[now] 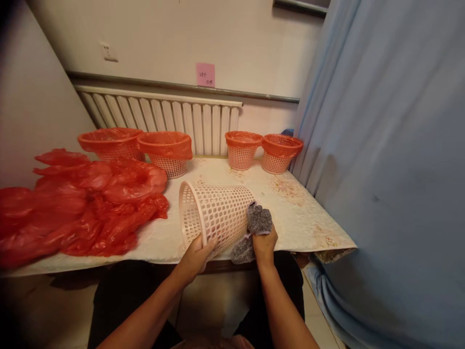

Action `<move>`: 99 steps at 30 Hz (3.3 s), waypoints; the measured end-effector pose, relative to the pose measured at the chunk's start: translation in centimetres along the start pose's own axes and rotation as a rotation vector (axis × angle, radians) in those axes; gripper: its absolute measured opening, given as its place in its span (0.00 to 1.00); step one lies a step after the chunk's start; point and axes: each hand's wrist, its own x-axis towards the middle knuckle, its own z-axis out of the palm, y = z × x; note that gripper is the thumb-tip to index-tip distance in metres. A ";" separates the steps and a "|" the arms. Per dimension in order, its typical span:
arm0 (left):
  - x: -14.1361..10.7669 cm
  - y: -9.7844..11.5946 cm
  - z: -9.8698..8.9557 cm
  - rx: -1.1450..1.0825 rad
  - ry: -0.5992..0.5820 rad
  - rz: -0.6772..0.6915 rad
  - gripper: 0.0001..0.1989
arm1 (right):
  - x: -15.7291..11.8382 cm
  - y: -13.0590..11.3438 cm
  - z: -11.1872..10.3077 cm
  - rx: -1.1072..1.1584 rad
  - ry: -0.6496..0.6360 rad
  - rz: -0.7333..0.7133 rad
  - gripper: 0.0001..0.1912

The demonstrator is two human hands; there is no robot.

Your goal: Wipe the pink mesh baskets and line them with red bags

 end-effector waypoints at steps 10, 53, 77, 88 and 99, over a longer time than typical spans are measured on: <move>0.4 0.4 -1.2 0.057 -0.193 -0.012 0.26 | -3.3 -6.5 2.8 0.122 -0.139 -0.206 0.17; -1.2 -5.4 -5.8 0.301 -0.342 0.072 0.20 | -1.5 -12.8 6.3 -0.153 -0.348 -0.729 0.15; 0.1 -0.9 -4.6 0.052 -0.168 0.002 0.27 | 8.0 -1.5 3.1 -0.595 -0.104 -0.352 0.10; 0.1 -0.6 -4.9 0.127 -0.224 0.018 0.20 | -3.7 -8.4 4.2 -0.188 -0.239 -0.628 0.16; -1.0 -4.0 -6.0 0.227 -0.319 0.067 0.26 | -0.1 -13.3 8.2 -0.251 -0.376 -0.711 0.12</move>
